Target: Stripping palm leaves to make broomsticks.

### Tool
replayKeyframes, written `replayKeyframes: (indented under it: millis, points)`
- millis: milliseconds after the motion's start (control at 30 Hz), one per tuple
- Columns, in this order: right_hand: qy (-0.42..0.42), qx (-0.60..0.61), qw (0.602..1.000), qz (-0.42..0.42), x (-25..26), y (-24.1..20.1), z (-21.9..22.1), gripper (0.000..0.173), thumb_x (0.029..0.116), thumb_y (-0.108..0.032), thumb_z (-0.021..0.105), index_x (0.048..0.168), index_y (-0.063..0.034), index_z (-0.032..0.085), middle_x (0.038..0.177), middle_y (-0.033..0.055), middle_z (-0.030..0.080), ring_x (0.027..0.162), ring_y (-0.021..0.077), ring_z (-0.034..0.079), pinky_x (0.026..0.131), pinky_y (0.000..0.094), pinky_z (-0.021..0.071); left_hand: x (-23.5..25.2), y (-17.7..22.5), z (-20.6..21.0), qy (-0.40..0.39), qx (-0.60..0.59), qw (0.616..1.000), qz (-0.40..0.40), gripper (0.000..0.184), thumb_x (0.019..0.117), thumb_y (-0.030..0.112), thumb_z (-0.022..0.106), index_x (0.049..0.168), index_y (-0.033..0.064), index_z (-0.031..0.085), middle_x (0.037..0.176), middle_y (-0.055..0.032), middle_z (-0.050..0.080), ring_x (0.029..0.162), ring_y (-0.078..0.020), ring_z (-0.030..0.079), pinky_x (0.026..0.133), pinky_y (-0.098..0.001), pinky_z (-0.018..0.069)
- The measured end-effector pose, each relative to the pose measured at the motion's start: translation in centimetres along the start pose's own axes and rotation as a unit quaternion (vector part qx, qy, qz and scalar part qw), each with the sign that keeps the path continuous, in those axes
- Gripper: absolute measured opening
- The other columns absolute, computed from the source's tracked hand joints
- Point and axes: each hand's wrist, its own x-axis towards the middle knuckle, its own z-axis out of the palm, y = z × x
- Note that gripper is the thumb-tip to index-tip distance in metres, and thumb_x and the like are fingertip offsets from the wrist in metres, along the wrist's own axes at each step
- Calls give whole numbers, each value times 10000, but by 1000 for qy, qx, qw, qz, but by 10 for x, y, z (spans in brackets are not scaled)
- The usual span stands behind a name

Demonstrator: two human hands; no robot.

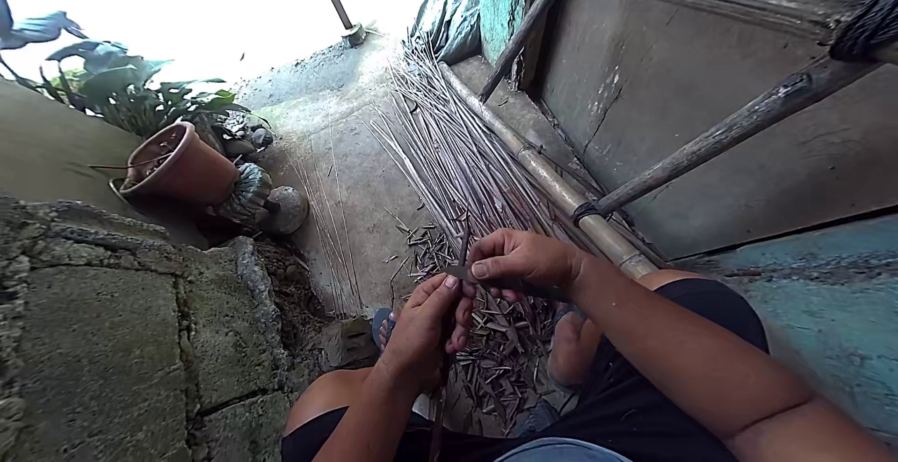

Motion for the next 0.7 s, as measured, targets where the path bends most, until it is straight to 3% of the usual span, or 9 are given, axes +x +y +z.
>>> replayKeyframes:
  millis: [167, 433, 600, 633, 700]
  points:
    - [-2, -24, 997, -71, 3, 5, -4, 202, 1039, -221, 595, 975, -53, 686, 742, 7, 676, 578, 70, 626, 524, 225, 535, -2, 1, 1, -24, -64, 998, -16, 304, 1097, 271, 442, 1002, 56, 634, 642, 10, 559, 471, -48, 539, 443, -182, 473]
    - [93, -36, 991, -89, 2, 1, -19, 207, 1033, -214, 596, 923, -66, 692, 720, -10, 665, 580, 51, 613, 538, 207, 525, -1, 3, -5, -38, -63, 997, -11, 303, 1098, 274, 452, 1012, 44, 629, 641, 2, 559, 476, -60, 555, 442, -192, 484]
    - [311, 25, 943, -118, 0, -10, -32, 191, 1061, -137, 517, 982, -39, 661, 705, 47, 666, 526, 81, 606, 509, 216, 538, -5, 1, -1, -33, -21, 999, -3, 316, 1097, 266, 464, 1072, 19, 660, 659, -16, 593, 471, -61, 558, 440, -193, 486]
    - [325, 37, 937, -119, -2, -14, -33, 195, 1071, -134, 504, 1002, -31, 654, 708, 63, 670, 521, 95, 614, 503, 225, 546, -5, 0, -1, -19, -12, 1000, 7, 326, 1098, 250, 459, 1117, -2, 664, 684, -35, 610, 478, -68, 560, 444, -198, 490]
    - [277, 43, 955, -97, -7, -19, -30, 213, 1075, -151, 486, 987, -35, 641, 721, 67, 669, 525, 101, 621, 501, 225, 551, -3, -1, -2, 9, 11, 999, 30, 338, 1104, 222, 428, 1154, -28, 651, 732, -59, 630, 495, -81, 574, 451, -207, 509]
